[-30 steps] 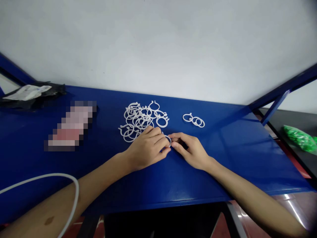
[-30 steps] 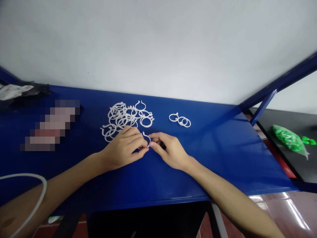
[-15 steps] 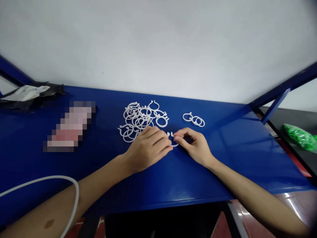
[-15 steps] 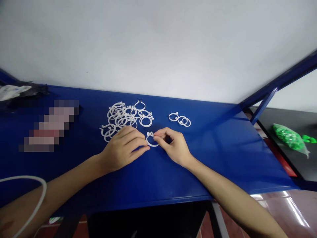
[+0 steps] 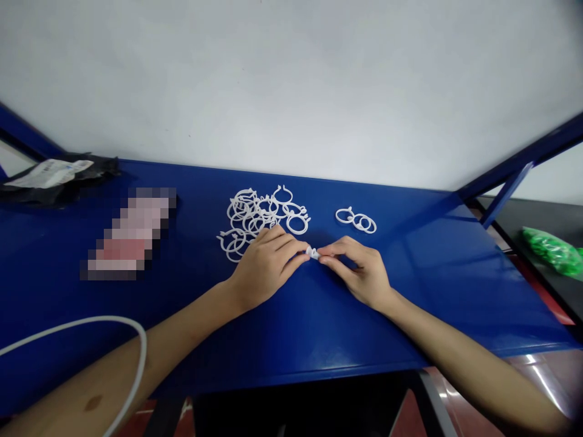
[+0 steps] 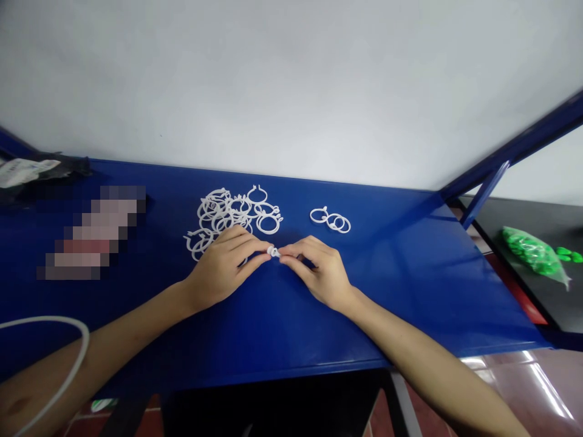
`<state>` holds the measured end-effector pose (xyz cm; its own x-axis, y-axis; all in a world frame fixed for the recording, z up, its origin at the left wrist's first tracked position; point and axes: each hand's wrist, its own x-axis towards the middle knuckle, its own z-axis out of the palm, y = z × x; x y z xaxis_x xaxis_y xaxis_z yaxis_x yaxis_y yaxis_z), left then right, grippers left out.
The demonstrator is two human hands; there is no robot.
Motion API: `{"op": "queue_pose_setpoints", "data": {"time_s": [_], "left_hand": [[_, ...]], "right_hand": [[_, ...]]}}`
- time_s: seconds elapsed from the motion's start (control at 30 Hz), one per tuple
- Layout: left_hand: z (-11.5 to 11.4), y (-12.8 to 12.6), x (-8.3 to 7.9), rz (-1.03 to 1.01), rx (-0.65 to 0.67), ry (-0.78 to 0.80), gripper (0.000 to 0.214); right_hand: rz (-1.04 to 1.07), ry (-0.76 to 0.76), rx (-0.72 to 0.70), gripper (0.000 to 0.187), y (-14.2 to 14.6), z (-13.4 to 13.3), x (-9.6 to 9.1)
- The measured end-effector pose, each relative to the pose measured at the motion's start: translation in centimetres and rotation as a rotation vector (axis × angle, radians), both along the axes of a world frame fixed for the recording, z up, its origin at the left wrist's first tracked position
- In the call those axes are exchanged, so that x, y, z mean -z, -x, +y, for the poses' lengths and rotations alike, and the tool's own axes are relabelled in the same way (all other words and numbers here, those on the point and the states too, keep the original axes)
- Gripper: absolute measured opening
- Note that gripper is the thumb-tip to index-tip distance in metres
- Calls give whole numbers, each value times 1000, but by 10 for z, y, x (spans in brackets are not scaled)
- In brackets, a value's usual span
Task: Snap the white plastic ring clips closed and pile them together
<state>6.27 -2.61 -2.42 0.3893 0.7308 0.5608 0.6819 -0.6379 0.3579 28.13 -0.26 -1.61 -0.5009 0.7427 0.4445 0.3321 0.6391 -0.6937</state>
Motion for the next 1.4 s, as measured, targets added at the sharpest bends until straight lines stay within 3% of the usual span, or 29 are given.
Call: {"op": "queue_pose_setpoints", "data": {"time_s": [0.33, 0.73, 0.93, 1.03, 1.23, 1.4], "left_hand": [[-2, -3, 2, -15, 34, -67, 12], [-13, -7, -6, 36, 76, -341, 10], [-11, -6, -5, 108, 51, -287, 11], [-2, 0, -4, 200, -19, -208, 13], [13, 14, 5, 211, -108, -78, 34], [14, 16, 11, 252, -125, -27, 24]], "right_hand": [[-36, -100, -33, 10, 1, -2, -1], [-137, -303, -84, 8, 3, -20, -1], [-156, -314, -86, 8, 3, -14, -1], [-223, -320, 12, 6, -3, 3, -2], [-419, -430, 458, 8, -35, 49, 6], [-514, -425, 501, 15, -42, 57, 12]]}}
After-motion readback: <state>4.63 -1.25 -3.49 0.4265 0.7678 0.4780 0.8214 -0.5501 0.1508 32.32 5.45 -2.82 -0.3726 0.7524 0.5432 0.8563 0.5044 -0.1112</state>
